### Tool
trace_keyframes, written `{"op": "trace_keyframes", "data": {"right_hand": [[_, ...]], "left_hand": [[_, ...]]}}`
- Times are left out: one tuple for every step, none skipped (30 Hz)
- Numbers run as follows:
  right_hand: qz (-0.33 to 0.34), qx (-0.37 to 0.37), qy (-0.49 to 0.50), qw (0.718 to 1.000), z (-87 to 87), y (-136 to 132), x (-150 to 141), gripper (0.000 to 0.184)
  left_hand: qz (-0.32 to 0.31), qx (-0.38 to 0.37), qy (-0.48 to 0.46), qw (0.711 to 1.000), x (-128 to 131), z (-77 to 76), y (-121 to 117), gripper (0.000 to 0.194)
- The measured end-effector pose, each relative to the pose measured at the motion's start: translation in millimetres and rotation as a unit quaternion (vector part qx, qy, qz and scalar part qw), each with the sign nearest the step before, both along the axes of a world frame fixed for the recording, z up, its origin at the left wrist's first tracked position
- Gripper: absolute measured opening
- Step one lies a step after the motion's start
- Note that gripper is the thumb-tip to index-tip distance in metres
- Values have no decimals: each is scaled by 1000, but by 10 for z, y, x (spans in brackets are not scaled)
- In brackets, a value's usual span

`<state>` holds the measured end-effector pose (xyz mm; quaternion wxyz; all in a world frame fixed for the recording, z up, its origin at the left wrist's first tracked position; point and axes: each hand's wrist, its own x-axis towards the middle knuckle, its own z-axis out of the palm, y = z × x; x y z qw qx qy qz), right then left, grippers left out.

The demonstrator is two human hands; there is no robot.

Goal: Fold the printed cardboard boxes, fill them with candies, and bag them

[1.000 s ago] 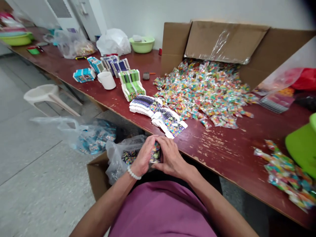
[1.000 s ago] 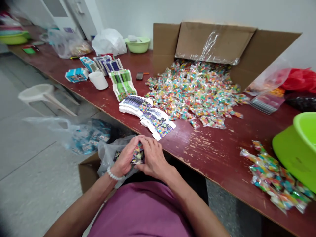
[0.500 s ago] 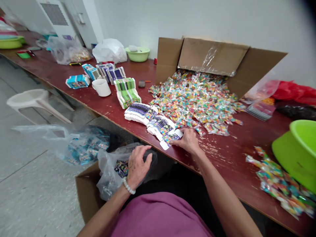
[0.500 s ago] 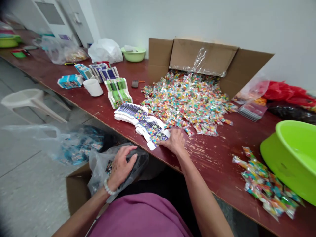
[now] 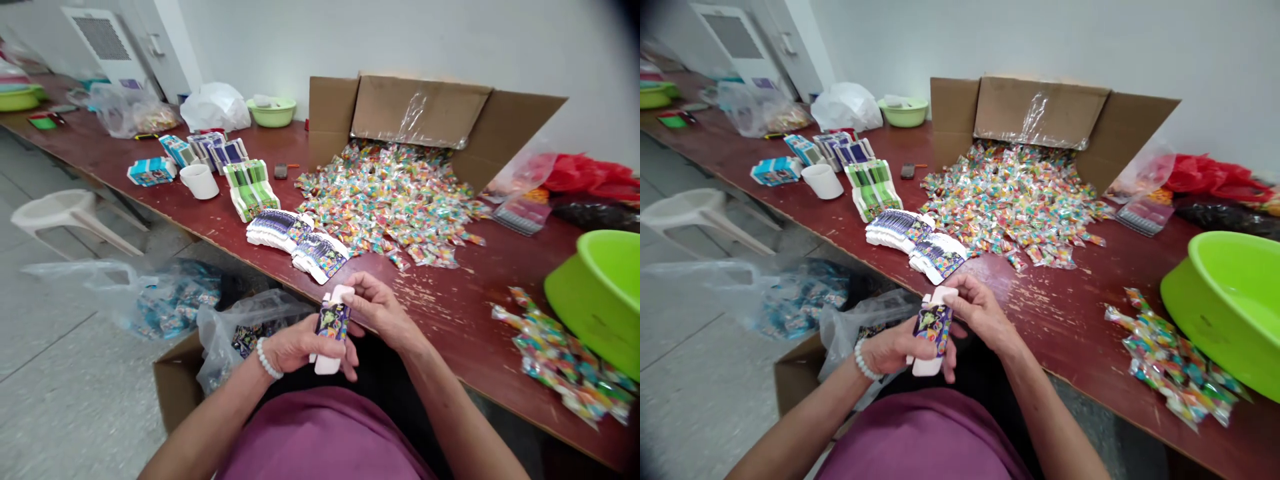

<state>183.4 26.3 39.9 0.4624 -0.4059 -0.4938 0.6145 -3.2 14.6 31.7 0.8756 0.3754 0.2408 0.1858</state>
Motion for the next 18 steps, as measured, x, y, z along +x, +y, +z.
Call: {"op": "trace_keyframes", "data": {"right_hand": [[6, -5, 3, 1000, 23, -42, -27, 33], [7, -8, 5, 1000, 30, -83, -49, 34], [3, -10, 4, 1000, 23, -124, -68, 37], [1, -10, -2, 1000, 7, -165, -87, 42], [1, -8, -14, 1000, -15, -205, -108, 48], [3, -4, -33, 999, -37, -242, -130, 54], [5, 4, -54, 998, -57, -276, -155, 58], [4, 13, -76, 997, -71, -304, -181, 59], [-1, 22, -94, 995, -77, -326, -207, 58], [-9, 30, -108, 994, -75, -342, -231, 57], [-20, 37, -118, 992, -65, -352, -252, 55], [-28, 41, -124, 991, -48, -359, -267, 52], [-32, 40, -124, 991, -27, -363, -277, 48], [-28, 31, -116, 992, -3, -366, -281, 43], [-16, 16, -104, 994, 20, -369, -279, 38], [-6, 3, -93, 996, 42, -372, -272, 35], [8, -12, -81, 997, 62, -375, -262, 33], [24, -31, -67, 997, 80, -378, -248, 31]], "left_hand": [[-6, -11, -14, 1000, 23, -20, -34, 53], [4, -5, -15, 1000, 42, -42, -62, 52], [23, 15, -2, 1000, 54, -62, -81, 47], [41, 45, 22, 998, 62, -75, -93, 40], [57, 81, 52, 994, 67, -81, -99, 35], [71, 120, 83, 987, 70, -77, -100, 32], [81, 156, 110, 978, 74, -66, -100, 31], [89, 182, 128, 971, 80, -50, -99, 32], [99, 198, 136, 966, 88, -31, -101, 35], [111, 205, 135, 963, 100, -15, -104, 39], [123, 204, 129, 963, 114, -2, -111, 41], [133, 198, 120, 964, 130, 6, -119, 42], [137, 188, 113, 966, 147, 8, -128, 41], [139, 177, 109, 968, 164, 6, -138, 40], [137, 166, 108, 971, 181, 0, -146, 37], [139, 156, 108, 972, 196, -8, -153, 34], [140, 145, 108, 973, 210, -16, -159, 31], [141, 135, 110, 975, 223, -23, -163, 29]]}}
